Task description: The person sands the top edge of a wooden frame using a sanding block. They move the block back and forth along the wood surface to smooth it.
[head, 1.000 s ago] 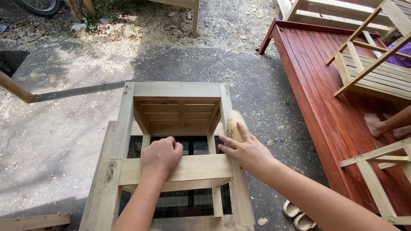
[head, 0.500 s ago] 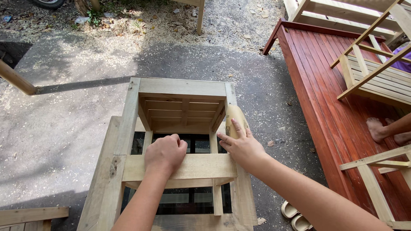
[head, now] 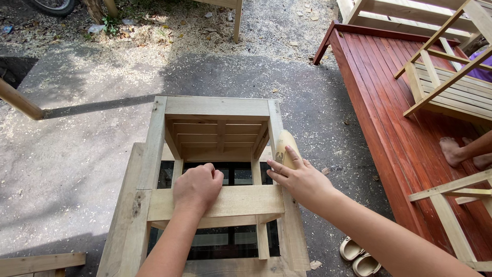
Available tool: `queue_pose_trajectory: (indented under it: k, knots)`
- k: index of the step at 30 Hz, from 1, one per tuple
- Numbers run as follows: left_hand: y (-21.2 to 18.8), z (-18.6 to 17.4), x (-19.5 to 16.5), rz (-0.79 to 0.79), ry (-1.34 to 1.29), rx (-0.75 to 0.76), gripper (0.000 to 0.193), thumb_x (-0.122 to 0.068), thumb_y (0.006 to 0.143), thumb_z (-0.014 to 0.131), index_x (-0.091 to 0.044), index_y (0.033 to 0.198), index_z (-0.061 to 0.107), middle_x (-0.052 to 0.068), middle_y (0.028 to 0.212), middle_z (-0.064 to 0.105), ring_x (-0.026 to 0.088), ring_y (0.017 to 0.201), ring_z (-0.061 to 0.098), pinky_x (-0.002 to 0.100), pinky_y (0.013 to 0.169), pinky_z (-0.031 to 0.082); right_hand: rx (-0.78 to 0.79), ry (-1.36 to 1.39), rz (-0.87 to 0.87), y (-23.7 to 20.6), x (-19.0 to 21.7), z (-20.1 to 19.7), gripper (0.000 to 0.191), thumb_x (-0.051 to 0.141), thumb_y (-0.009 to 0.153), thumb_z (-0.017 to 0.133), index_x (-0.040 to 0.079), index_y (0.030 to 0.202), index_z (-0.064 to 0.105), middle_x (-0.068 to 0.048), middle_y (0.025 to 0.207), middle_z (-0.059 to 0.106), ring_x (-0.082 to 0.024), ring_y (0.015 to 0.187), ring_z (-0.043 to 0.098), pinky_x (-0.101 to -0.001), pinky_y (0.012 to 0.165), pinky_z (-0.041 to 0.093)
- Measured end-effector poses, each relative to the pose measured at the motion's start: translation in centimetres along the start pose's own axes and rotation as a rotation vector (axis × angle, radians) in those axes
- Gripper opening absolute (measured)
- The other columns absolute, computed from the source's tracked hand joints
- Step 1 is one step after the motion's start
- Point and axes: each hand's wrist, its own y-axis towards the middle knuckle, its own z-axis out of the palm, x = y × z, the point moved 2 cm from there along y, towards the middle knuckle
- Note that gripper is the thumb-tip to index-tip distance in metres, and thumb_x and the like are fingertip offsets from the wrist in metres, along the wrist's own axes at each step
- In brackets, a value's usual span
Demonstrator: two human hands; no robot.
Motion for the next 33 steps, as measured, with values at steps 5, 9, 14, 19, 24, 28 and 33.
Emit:
queue_pose_trajectory:
  k: [5,9,14,19,24,28,33]
  knots:
    - [0.2,0.1,0.1,-0.003,-0.013,-0.003,0.036,-0.037,0.095,0.048,-0.016,0.092,0.077,0.008,0.089,0.077,0.028,0.086,0.074,0.044,0.081,0.059,-0.021,-0.018,0.054,0.3,0.0,-0.3,0.079,0.005,0.092,0.061,0.026,0.160,0.026,0.004,0.168,0.012,-0.048,0.151,0.005,-0.0543,0.120,0.025]
    - [0.1,0.0,0.3,-0.017,-0.003,0.012,0.037,-0.038,0.097,0.047,-0.016,0.094,0.077,0.008,0.091,0.077,0.028,0.086,0.074,0.044,0.080,0.060,0.070,-0.059,0.095,0.8,0.4,-0.4,0.082,0.006,0.092,0.061,0.029,0.160,0.020,0.005,0.169,0.006,-0.045,0.152,0.001,-0.0564,0.120,0.023]
    - [0.0,-0.3,0.1,-0.011,-0.006,0.016,0.035,-0.037,0.096,0.048,-0.017,0.095,0.077,0.008,0.090,0.078,0.027,0.085,0.075,0.043,0.080,0.059,0.102,0.043,0.113,-0.4,-1.6,-0.1,0.086,-0.004,0.094,0.051,0.036,0.161,0.017,0.008,0.170,0.004,-0.045,0.153,0.002,-0.0486,0.118,0.023]
    - [-0.1,-0.5,-0.1,-0.044,0.005,0.045,0.037,-0.037,0.098,0.046,-0.017,0.093,0.077,0.007,0.088,0.078,0.026,0.084,0.074,0.043,0.077,0.060,-0.252,0.373,0.350,-1.7,-3.1,0.5,0.086,-0.012,0.090,0.038,0.027,0.165,0.020,0.001,0.170,0.008,-0.036,0.155,0.009,-0.0378,0.114,0.028]
    - [-0.3,-0.4,0.1,-0.062,-0.027,0.055,0.037,-0.037,0.098,0.046,-0.017,0.094,0.077,0.007,0.086,0.078,0.025,0.082,0.075,0.041,0.078,0.061,-0.250,0.315,0.193,0.6,1.1,2.7,0.072,0.009,0.092,0.047,0.003,0.159,0.023,-0.014,0.168,0.013,-0.044,0.153,0.006,-0.0458,0.123,0.016]
    - [-0.1,-0.2,0.4,-0.045,-0.001,0.018,0.036,-0.037,0.097,0.047,-0.016,0.093,0.077,0.008,0.088,0.077,0.026,0.084,0.074,0.042,0.079,0.060,-0.418,0.405,0.269,5.0,0.9,3.6,0.061,0.034,0.103,0.043,0.007,0.156,0.030,-0.014,0.166,0.017,-0.042,0.152,0.004,-0.0494,0.122,0.010]
    - [0.0,0.3,0.6,-0.044,0.001,0.013,0.037,-0.038,0.097,0.047,-0.016,0.090,0.076,0.008,0.089,0.077,0.027,0.086,0.073,0.043,0.079,0.060,-0.322,0.406,0.391,6.7,-1.1,4.7,0.058,0.038,0.104,0.040,0.013,0.155,0.030,-0.013,0.167,0.014,-0.036,0.155,0.005,-0.0480,0.123,0.010]
